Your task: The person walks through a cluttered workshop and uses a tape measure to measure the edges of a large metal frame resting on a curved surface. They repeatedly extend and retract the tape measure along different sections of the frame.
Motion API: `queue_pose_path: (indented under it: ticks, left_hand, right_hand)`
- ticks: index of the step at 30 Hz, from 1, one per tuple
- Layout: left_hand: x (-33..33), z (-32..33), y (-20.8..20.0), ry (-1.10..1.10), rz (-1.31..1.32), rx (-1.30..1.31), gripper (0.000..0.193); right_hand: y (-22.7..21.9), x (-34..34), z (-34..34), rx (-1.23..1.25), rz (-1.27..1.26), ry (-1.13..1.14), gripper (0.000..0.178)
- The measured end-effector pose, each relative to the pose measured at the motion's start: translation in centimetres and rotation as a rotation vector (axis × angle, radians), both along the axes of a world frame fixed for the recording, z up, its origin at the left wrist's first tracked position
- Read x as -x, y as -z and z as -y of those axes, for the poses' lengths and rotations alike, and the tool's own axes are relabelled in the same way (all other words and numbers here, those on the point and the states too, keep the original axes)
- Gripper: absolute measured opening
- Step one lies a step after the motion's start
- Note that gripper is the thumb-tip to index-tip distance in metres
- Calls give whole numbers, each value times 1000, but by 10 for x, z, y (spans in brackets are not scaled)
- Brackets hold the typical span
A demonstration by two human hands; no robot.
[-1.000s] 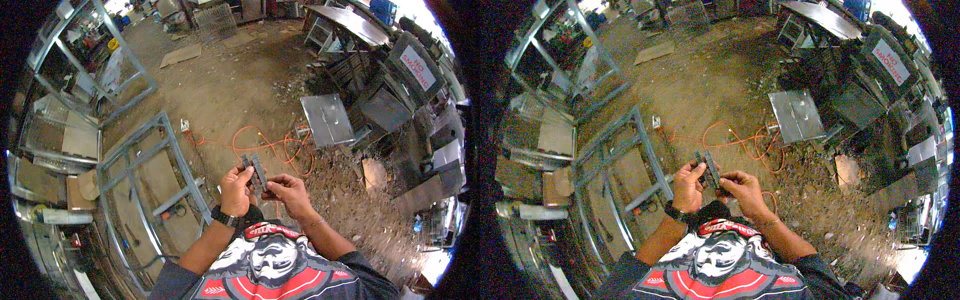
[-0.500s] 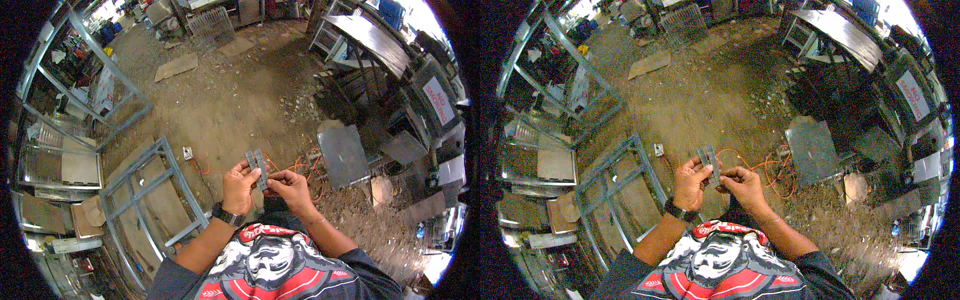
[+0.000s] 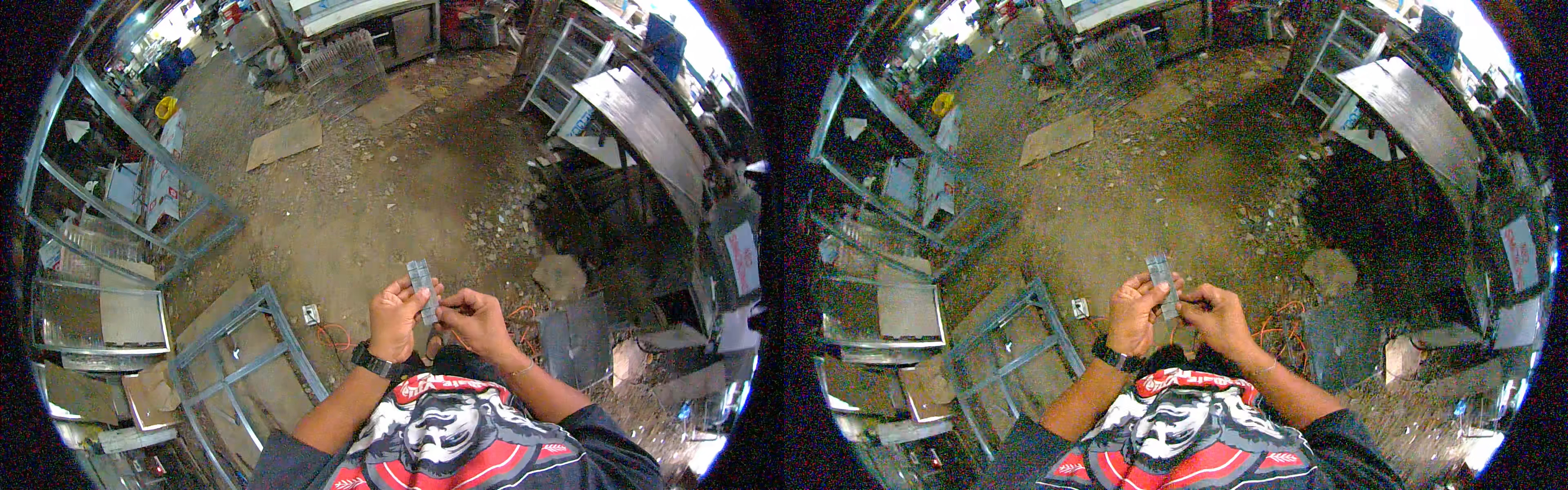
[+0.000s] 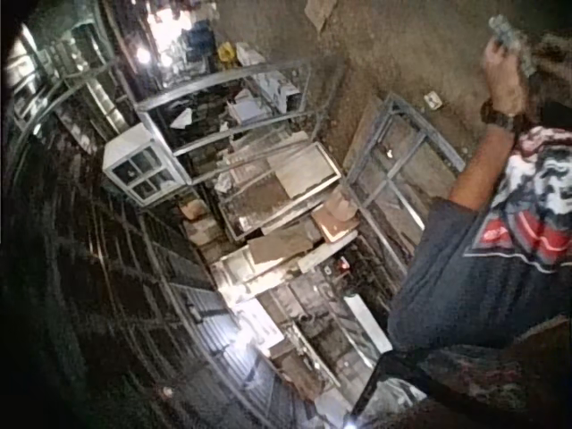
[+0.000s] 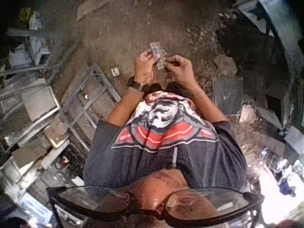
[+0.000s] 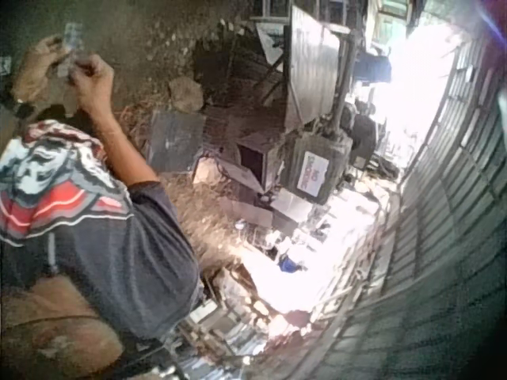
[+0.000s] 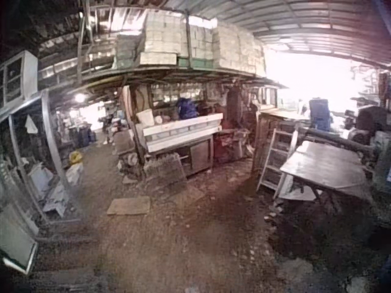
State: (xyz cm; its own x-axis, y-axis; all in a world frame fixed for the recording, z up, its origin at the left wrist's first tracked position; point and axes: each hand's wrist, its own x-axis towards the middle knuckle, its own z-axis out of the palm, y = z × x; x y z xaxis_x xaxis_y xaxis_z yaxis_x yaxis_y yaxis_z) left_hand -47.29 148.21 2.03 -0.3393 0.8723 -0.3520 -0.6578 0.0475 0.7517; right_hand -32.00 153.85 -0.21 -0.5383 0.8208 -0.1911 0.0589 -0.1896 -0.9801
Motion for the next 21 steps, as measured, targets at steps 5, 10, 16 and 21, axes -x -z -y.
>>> queue_pose_path:
  ticks: [5,10,16,21]
  left_hand:
    - [52,-77,-5,-20,-8,4,30]
    - [109,-167,6,12,25,-3,28]
    - [202,-302,15,90,0,-78,27]
    - [280,-421,-8,114,-28,-55,30]
  right_hand:
    - [-10,52,-79,8,30,-9,14]
    - [-9,109,-163,50,-1,38,12]
    - [0,189,-292,80,-56,29,16]
    - [-19,250,-391,420,-213,164,28]
